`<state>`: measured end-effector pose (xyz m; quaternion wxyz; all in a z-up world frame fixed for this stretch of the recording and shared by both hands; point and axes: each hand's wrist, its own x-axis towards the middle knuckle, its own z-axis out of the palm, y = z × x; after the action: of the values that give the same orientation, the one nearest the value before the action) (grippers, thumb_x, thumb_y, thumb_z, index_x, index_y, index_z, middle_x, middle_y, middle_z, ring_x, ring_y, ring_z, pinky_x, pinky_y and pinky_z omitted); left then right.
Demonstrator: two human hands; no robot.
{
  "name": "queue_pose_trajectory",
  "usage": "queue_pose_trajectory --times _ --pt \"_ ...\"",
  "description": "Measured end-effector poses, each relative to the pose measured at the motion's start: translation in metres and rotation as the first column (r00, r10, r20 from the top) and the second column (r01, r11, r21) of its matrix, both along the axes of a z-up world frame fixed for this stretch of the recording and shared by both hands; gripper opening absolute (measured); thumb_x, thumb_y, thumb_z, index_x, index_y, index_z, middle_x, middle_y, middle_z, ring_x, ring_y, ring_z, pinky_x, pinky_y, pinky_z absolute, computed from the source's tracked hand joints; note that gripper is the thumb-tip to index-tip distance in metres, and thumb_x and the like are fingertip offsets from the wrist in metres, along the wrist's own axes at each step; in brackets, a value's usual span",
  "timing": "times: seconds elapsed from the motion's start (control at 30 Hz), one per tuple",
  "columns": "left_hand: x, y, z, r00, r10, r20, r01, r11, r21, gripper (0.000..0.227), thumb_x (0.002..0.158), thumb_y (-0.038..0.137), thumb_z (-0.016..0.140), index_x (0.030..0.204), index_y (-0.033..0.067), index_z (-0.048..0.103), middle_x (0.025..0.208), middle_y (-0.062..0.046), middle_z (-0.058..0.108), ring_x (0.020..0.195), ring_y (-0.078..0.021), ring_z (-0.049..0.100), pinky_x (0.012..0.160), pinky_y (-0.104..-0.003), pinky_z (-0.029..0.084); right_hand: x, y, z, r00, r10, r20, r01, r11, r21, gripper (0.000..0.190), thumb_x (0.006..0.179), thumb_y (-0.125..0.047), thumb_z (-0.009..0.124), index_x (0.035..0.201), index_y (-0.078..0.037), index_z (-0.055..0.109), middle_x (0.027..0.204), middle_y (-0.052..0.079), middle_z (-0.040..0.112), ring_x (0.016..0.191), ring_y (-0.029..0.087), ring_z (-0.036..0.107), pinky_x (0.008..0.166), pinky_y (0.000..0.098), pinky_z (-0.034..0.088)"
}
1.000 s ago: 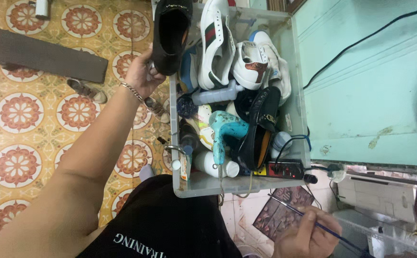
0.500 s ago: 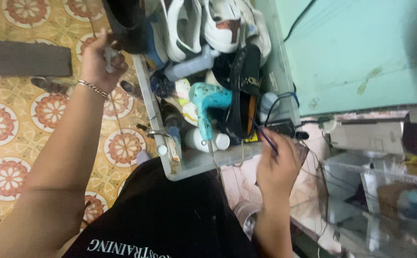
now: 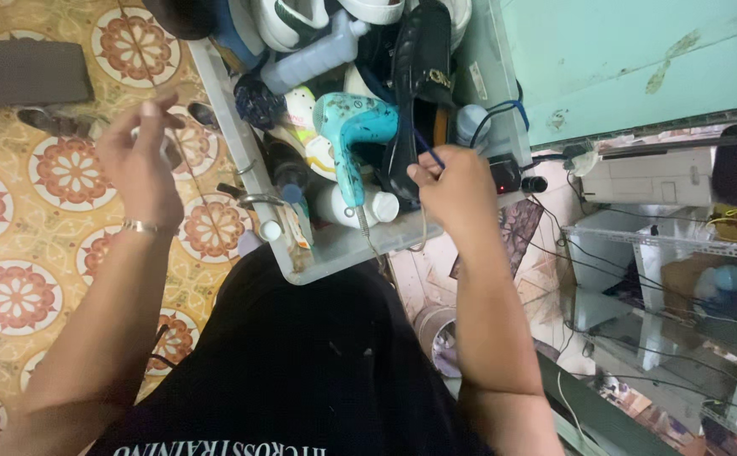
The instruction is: The person holds a black loafer in the left hand and uses a small brush in the right hand to apply a dark substance to the heel and sole edges. The shoe is rotated to access different areas while the brush is repeatedly dipped into a container.
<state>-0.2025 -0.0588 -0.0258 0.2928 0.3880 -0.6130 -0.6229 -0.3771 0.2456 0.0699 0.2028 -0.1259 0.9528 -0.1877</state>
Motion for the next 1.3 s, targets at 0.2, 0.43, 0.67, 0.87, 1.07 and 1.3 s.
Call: queue_pose_trajectory --times 0.2,0.43,0.67,0.87,1.07,1.3 --pt "0.017 0.034 0.051 0.953 -0.244 -0.179 0.150 0.895 -0.420 0.019 0.117 0.007 0.059 0.100 0.0033 0.068 0.093 -0.011 0.072 0.102 -0.0252 0.077 0.074 -0.028 0.056 -0.011 -0.022 0.085 0.997 -0.007 0.081 0.013 0.997 -0.072 0.014 0.096 -0.022 0.075 0.108 -0.015 0.075 0.104 0.001 0.077 0.099 0.016 0.072 0.095 0.0370 0.057" --pt "-0.003 0.092 0.138 0.653 -0.734 -0.188 0.757 0.624 0.193 0.064 0.096 0.038 0.058 0.150 0.0065 0.047 0.112 -0.007 0.074 0.049 -0.0017 0.035 0.039 -0.015 0.032 0.004 -0.030 0.152 0.988 0.137 0.069 -0.113 0.955 -0.273 0.019 0.092 -0.031 0.080 0.103 -0.016 0.080 0.095 -0.006 0.077 0.091 0.006 0.070 0.086 0.0280 0.051" --pt "0.003 0.125 0.157 0.503 -0.345 -0.792 0.816 -0.113 0.567 0.050 0.103 0.050 0.046 0.094 0.0026 0.060 0.057 0.000 0.035 0.049 -0.0086 0.027 0.050 -0.027 0.021 0.034 -0.051 0.190 0.950 0.220 0.221 -0.114 0.905 -0.411 0.016 0.091 -0.021 0.077 0.101 -0.009 0.081 0.091 -0.001 0.080 0.083 0.005 0.070 0.076 0.0195 0.056" --pt "0.020 0.133 0.174 0.536 -0.238 -0.810 0.808 -0.133 0.574 0.052 0.107 0.045 0.045 0.104 -0.0049 0.061 0.074 -0.012 0.054 0.049 -0.0083 0.029 0.051 -0.028 0.021 0.053 -0.056 0.210 0.947 0.260 0.186 -0.168 0.900 -0.401 0.018 0.096 -0.017 0.072 0.105 -0.006 0.083 0.087 0.000 0.079 0.078 0.005 0.069 0.068 0.0204 0.059" --pt "0.039 0.133 0.180 0.526 -0.180 -0.831 0.838 -0.057 0.543 0.044 0.107 0.042 0.046 0.107 0.0003 0.059 0.070 -0.005 0.047 0.050 -0.0084 0.027 0.053 -0.028 0.022 0.081 -0.039 0.218 0.941 0.336 -0.048 -0.318 0.822 -0.472 0.021 0.096 -0.003 0.072 0.116 0.000 0.076 0.107 0.012 0.080 0.095 0.013 0.076 0.081 0.0214 0.062" --pt "0.063 0.126 0.188 0.522 -0.278 -0.807 0.852 0.118 0.510 0.046 0.106 0.039 0.042 0.086 -0.0005 0.054 0.057 -0.004 0.033 0.051 -0.0109 0.024 0.053 -0.028 0.022 0.106 -0.024 0.201 0.929 0.362 -0.071 -0.334 0.743 -0.581 0.048 0.087 -0.002 0.081 0.133 0.003 0.069 0.070 -0.006 0.041 0.068 0.002 0.045 0.073 0.0124 0.047"
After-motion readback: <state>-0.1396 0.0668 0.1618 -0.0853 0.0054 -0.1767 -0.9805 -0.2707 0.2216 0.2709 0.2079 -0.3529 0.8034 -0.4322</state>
